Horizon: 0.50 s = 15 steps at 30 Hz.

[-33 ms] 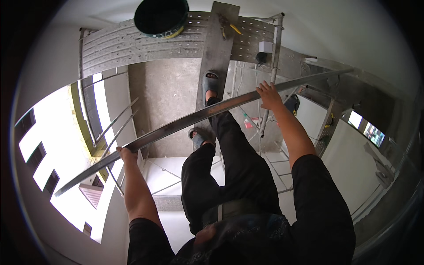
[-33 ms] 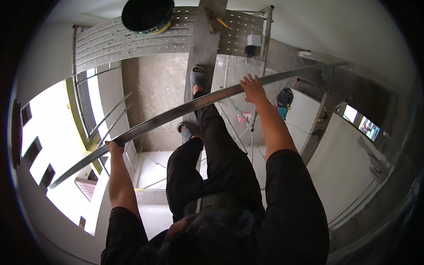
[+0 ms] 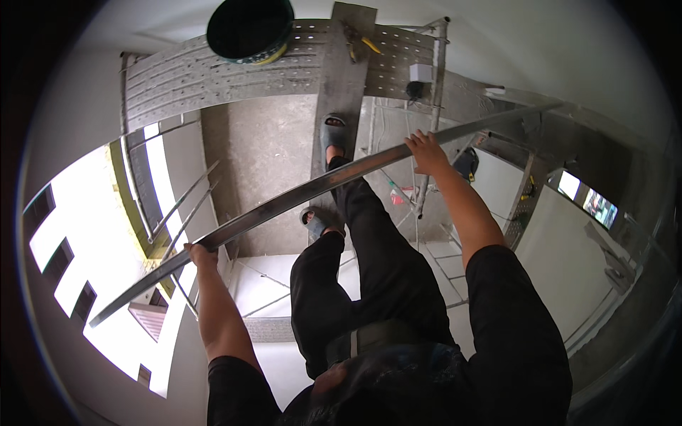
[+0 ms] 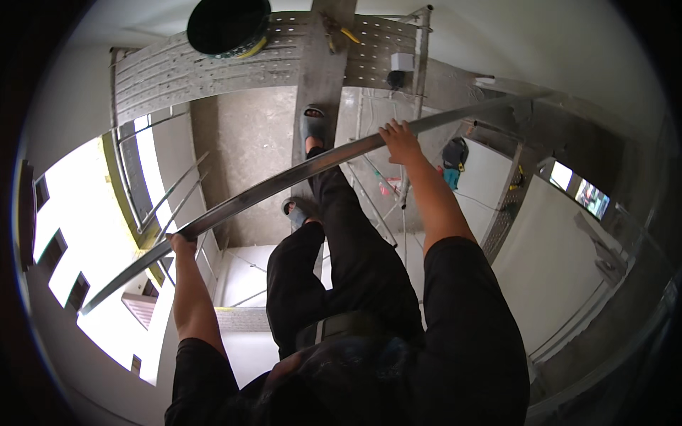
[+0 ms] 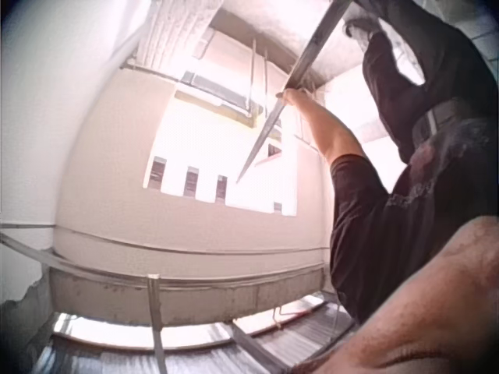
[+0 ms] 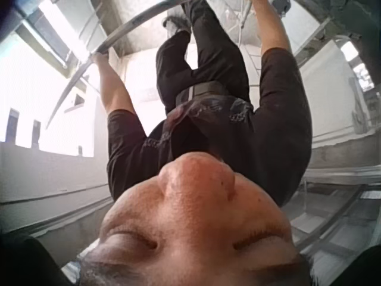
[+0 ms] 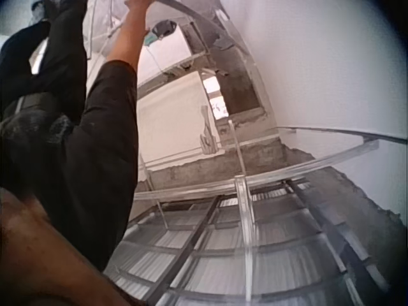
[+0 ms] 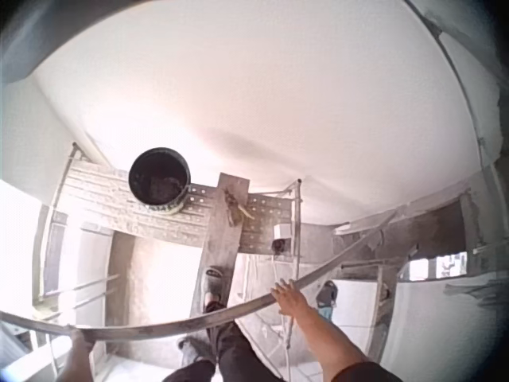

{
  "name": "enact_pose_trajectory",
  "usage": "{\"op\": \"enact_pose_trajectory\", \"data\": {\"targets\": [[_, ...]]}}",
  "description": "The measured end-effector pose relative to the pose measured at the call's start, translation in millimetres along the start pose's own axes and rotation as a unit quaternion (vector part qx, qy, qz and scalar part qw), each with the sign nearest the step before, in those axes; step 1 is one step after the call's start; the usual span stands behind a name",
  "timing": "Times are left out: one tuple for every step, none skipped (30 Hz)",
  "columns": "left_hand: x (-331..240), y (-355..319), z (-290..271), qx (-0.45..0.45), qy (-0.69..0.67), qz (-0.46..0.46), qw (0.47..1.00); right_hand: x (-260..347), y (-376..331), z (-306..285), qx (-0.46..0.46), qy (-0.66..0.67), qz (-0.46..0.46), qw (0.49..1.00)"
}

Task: The person climbs a metal scaffolding structure, retrieves a bucket of hardware, and uses tin snips to cut and fit metal framing pieces. They then position and align the metal frame sections against the ceiling structure.

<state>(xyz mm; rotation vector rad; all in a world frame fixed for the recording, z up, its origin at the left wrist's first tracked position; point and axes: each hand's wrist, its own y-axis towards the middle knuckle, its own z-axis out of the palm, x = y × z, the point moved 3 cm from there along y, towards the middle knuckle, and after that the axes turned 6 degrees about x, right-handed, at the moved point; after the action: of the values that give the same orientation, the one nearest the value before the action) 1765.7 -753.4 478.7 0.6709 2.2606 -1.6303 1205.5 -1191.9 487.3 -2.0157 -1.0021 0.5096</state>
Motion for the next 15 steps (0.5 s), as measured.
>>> {"op": "enact_pose_trajectory", "data": {"targets": [[0.1,14.7,-6.4,0.017,0.013,-0.008,1.000,4.1,2.3,3.5,-0.018,0.015,0.005,1.000],[0.0,28.9,-15.6,0.006,0.025,-0.001,1.000,8.7,6.8,7.3,-0.011,0.034,0.011,0.999],[0.7,42.6,-25.7,0.010,0.016,0.000,1.000,13.9,12.1,7.5,-0.043,0.037,0.019,0.998],[0.0,56.1,-38.2,-0.002,0.018,0.013,1.000,18.0,18.2,7.3,-0.065,0.031,0.016,0.997],[0.5,69.5,-51.4,0.002,0.027,-0.012,1.000,21.3,26.1,8.9,-0.053,0.032,0.017,0.998],[-1.1,81.5,-66.0,-0.015,0.054,-0.026,0.998,25.3,32.4,9.5,-0.051,0.034,0.017,0.998],[-4.0,91.3,-76.2,0.017,0.041,-0.023,0.999,28.8,36.7,10.5,-0.045,0.034,-0.004,0.998],[-8.9,96.7,-86.7,-0.005,0.045,-0.003,0.999,31.7,39.9,10.2,-0.045,0.031,-0.021,0.998],[-16.1,97.2,-93.4,-0.034,0.044,0.038,0.998,36.9,40.3,10.7,-0.050,0.075,-0.034,0.995],[-25.1,92.1,-95.4,-0.053,0.088,0.077,0.992,42.0,39.0,12.8,-0.015,0.117,-0.037,0.992],[-33.1,82.1,-93.0,-0.056,0.053,0.082,0.994,47.3,36.3,8.2,-0.055,0.120,-0.064,0.989],[-41.8,66.8,-88.7,-0.091,0.041,0.083,0.992,55.9,31.5,5.8,-0.041,0.126,-0.082,0.988],[-49.2,47.2,-84.0,-0.164,0.025,0.072,0.983,64.3,25.2,-1.3,-0.047,0.124,-0.111,0.985],[-54.9,24.8,-78.6,-0.255,0.025,0.067,0.964,76.6,20.1,-10.7,-0.046,0.129,-0.136,0.981],[-54.5,3.5,-72.1,-0.318,-0.039,0.045,0.946,90.5,8.9,-24.7,-0.073,0.158,-0.163,0.971]]}}
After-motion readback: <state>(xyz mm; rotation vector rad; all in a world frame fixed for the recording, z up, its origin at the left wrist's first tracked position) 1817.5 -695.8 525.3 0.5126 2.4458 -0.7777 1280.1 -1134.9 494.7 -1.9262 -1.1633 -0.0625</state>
